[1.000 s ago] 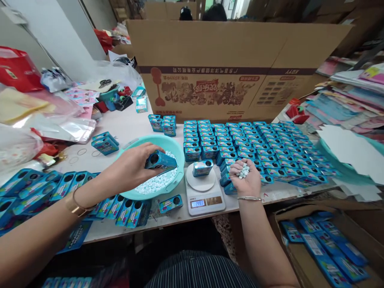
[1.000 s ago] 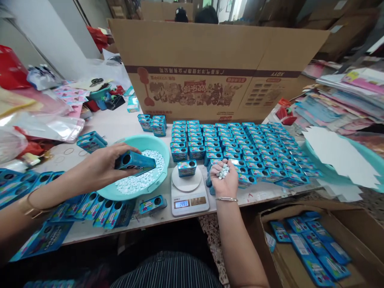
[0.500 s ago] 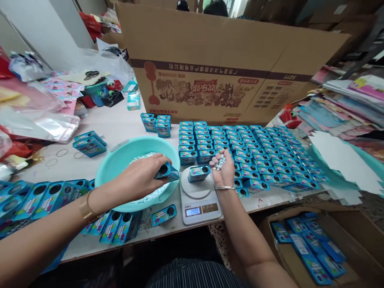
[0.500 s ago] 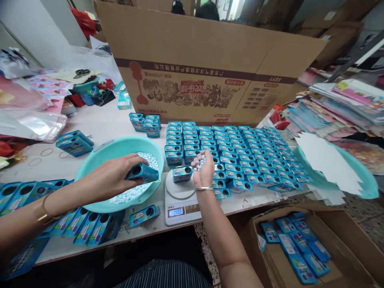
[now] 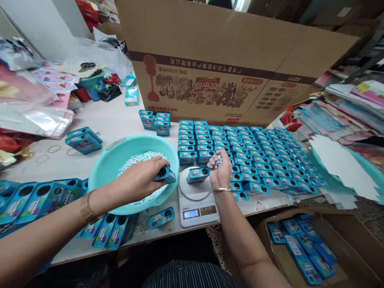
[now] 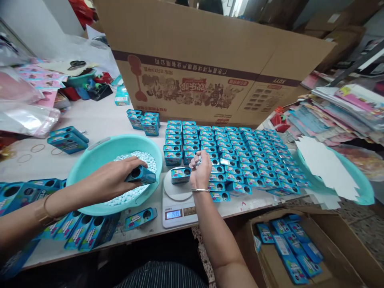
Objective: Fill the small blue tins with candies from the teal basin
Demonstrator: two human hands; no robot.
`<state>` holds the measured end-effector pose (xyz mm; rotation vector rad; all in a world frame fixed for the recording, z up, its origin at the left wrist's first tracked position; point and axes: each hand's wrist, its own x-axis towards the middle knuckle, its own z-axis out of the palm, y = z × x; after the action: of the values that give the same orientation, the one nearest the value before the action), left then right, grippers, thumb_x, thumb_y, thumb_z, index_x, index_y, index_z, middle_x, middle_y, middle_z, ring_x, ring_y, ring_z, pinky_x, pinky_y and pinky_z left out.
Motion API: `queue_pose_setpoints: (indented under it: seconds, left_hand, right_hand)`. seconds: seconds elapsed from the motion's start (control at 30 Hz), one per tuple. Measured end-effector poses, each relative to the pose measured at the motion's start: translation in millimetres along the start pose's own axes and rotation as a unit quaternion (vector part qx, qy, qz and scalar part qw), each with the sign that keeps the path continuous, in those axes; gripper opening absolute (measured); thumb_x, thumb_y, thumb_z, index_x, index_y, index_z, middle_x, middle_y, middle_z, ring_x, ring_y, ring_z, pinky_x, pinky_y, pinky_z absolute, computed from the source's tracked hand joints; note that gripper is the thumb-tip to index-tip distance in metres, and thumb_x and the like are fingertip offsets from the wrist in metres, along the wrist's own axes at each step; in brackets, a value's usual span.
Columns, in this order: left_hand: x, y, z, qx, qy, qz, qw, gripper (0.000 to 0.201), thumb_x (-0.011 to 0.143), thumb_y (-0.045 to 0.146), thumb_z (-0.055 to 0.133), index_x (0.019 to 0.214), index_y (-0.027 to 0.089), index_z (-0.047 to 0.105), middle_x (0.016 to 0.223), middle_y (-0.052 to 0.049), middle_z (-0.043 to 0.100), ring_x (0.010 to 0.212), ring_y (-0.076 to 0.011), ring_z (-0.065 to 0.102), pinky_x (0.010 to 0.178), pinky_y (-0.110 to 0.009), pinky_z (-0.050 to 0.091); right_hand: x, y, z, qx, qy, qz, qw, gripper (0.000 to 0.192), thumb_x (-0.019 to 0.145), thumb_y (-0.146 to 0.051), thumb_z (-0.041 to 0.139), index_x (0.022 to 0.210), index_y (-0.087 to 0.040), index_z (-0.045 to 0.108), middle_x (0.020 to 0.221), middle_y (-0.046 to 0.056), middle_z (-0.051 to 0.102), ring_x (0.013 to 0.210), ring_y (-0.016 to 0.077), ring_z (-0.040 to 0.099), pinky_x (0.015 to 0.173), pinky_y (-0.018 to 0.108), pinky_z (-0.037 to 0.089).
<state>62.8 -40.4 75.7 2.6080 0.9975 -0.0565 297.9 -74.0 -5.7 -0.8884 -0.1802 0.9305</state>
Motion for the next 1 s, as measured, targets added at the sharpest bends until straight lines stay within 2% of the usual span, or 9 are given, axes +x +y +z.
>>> queue_pose_setpoints:
  seconds: [0.17, 0.33, 0.53, 0.7, 0.83, 1.0]
  left_hand:
    - [-2, -1, -2.6, 0.006, 0.008, -0.014, 1.0, 0.031, 0.082, 0.03, 0.058, 0.111, 0.018, 0.059, 0.104, -0.009, 0.066, 0.088, -0.0256, 0.063, 0.07, -0.033, 0.044]
    - [-7, -4, -6.9, 0.021, 0.01, -0.026, 0.999, 0.034, 0.081, 0.03, 0.058, 0.112, 0.017, 0.059, 0.106, -0.009, 0.066, 0.088, -0.0257, 0.064, 0.07, -0.033, 0.043]
    - [-8, -15, -6.2, 0.046, 0.028, -0.044, 0.998, 0.044, 0.081, 0.038, 0.059, 0.119, 0.016, 0.058, 0.112, -0.012, 0.067, 0.095, -0.0292, 0.064, 0.074, -0.035, 0.044]
    - [-2, -18, -6.5, 0.087, 0.014, -0.083, 0.993, 0.042, 0.078, 0.037, 0.06, 0.115, 0.016, 0.061, 0.107, -0.012, 0.069, 0.093, -0.0312, 0.065, 0.07, -0.035, 0.044]
    - [2, -14, 8.5, 0.114, -0.015, -0.1, 0.988, 0.033, 0.076, 0.028, 0.058, 0.106, 0.017, 0.062, 0.104, -0.013, 0.07, 0.092, -0.0323, 0.066, 0.067, -0.034, 0.045]
    - [-2, -11, 48.2, 0.121, -0.067, -0.082, 0.987, 0.031, 0.078, 0.021, 0.052, 0.107, 0.016, 0.059, 0.108, -0.014, 0.068, 0.094, -0.0306, 0.067, 0.075, -0.037, 0.049]
  right_hand:
    - [8, -14, -5, 0.078, 0.002, 0.074, 0.994, 0.027, 0.089, -0.032, 0.055, 0.068, -0.021, 0.044, 0.047, -0.012, 0.031, 0.033, 0.0034, 0.027, 0.031, 0.014, 0.02]
    - [7, -39, -18, 0.158, -0.016, 0.127, 0.979, 0.028, 0.095, -0.025, 0.041, 0.067, -0.021, 0.039, 0.046, -0.011, 0.031, 0.031, 0.0041, 0.028, 0.03, 0.015, 0.019]
    - [-10, -59, -36, 0.198, -0.022, 0.122, 0.972, 0.027, 0.094, -0.021, 0.037, 0.068, -0.021, 0.04, 0.046, -0.01, 0.032, 0.031, 0.0049, 0.03, 0.03, 0.017, 0.019]
    - [-21, -64, -46, 0.219, -0.027, 0.124, 0.967, 0.026, 0.095, -0.023, 0.037, 0.069, -0.021, 0.041, 0.047, -0.01, 0.033, 0.031, 0.005, 0.03, 0.03, 0.017, 0.02]
    - [-22, -63, -55, 0.217, -0.041, 0.128, 0.967, 0.023, 0.092, -0.021, 0.044, 0.069, -0.021, 0.04, 0.047, -0.011, 0.034, 0.031, 0.0049, 0.031, 0.031, 0.018, 0.02]
    - [-21, -61, -62, 0.205, -0.065, 0.129, 0.968, 0.022, 0.089, -0.021, 0.052, 0.069, -0.021, 0.041, 0.048, -0.011, 0.036, 0.033, 0.0049, 0.033, 0.031, 0.017, 0.022]
